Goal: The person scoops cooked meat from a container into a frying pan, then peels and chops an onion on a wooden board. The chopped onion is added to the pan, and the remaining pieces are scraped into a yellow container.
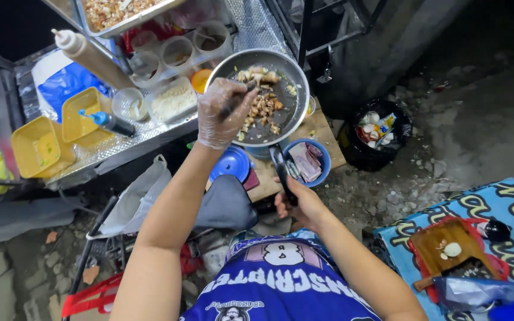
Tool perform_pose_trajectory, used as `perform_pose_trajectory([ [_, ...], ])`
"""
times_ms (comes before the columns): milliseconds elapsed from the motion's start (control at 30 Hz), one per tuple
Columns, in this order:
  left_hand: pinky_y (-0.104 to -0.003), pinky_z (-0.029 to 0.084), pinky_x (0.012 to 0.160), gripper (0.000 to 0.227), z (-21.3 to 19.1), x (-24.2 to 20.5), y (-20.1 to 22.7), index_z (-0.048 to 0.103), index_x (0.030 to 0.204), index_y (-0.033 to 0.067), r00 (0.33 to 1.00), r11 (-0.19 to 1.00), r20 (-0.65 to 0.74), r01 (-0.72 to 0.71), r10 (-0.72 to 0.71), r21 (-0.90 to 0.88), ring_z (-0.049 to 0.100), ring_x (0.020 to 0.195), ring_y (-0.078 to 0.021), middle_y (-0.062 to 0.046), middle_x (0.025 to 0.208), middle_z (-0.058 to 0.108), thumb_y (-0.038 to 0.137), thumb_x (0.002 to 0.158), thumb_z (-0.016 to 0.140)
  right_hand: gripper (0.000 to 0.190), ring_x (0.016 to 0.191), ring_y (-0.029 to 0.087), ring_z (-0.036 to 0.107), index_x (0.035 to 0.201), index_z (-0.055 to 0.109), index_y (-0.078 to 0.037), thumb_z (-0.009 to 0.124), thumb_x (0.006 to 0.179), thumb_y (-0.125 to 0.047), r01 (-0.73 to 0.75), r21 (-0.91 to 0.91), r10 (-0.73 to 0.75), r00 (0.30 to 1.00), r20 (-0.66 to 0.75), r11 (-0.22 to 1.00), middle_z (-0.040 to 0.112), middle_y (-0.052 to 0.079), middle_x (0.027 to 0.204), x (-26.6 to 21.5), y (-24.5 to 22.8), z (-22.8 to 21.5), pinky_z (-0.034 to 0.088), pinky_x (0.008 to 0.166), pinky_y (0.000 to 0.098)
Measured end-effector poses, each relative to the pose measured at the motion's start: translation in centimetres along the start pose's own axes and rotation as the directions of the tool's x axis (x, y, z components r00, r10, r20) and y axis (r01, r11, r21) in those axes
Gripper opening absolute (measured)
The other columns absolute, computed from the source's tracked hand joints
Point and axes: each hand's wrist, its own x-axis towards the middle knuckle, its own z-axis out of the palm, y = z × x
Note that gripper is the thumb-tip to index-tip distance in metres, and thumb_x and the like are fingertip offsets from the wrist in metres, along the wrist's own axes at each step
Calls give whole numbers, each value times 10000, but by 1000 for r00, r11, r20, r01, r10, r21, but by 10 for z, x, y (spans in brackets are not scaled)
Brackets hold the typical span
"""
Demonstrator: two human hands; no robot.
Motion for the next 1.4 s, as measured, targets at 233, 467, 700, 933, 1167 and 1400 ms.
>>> perform_pose_trajectory([
  [233, -373, 546, 669, 41, -42, -12, 68, 750, 922, 169, 982, 989, 187, 3, -30, 145, 691, 738, -266, -25, 773, 616, 201, 943, 765, 431, 383, 112, 313, 1178, 520, -81, 379, 1114, -484, -54, 25, 53, 998, 14, 998, 268, -31, 588, 7, -7, 7, 261, 381, 234],
  [467, -430, 536, 602, 33, 20, 6, -2, 753, 896, 52, 991, 994, -108, -64, 74, 93, 665, 643, -369, -153, 702, 649, 58, 913, 781, 374, 357, 129, 293, 1125, 520, -123, 353, 1128, -457, -49, -87, 51, 998, 24, 995, 285, -12, 578, 13, -2, 3, 258, 352, 252],
  [700, -400, 563, 672, 87, -26, -66, 69, 779, 977, 104, 972, 997, 234, 28, -11, -70, 691, 733, -352, -109, 829, 679, 66, 914, 733, 375, 331, 120, 275, 1109, 500, -116, 325, 1132, -447, -67, -146, 67, 998, 0, 987, 284, -24, 549, 11, -5, 7, 242, 327, 243],
  [933, -336, 549, 604, 114, -74, -36, 107, 771, 935, 24, 995, 997, 102, 26, -19, -67, 663, 603, -331, -125, 689, 626, 68, 872, 855, 412, 344, 98, 276, 1101, 497, -123, 318, 1125, -494, -69, -165, 69, 998, -9, 984, 257, -45, 571, 13, -4, 3, 243, 338, 232],
  [1167, -403, 553, 642, 20, -62, -53, 103, 778, 922, 86, 976, 989, 156, 150, -149, 3, 686, 679, -353, -118, 731, 665, 97, 922, 795, 416, 338, 102, 290, 1091, 491, -121, 316, 1125, -498, -88, -167, 87, 996, -16, 982, 263, -45, 570, 12, -4, 1, 257, 339, 242],
  [1400, -384, 539, 674, 76, -18, 5, 2, 789, 868, 125, 997, 997, -39, 71, -70, 29, 694, 700, -321, -100, 736, 678, 161, 895, 850, 397, 352, 123, 286, 1084, 497, -120, 330, 1127, -478, -63, -176, 64, 998, 2, 982, 285, -24, 576, 14, -8, 1, 250, 357, 264],
])
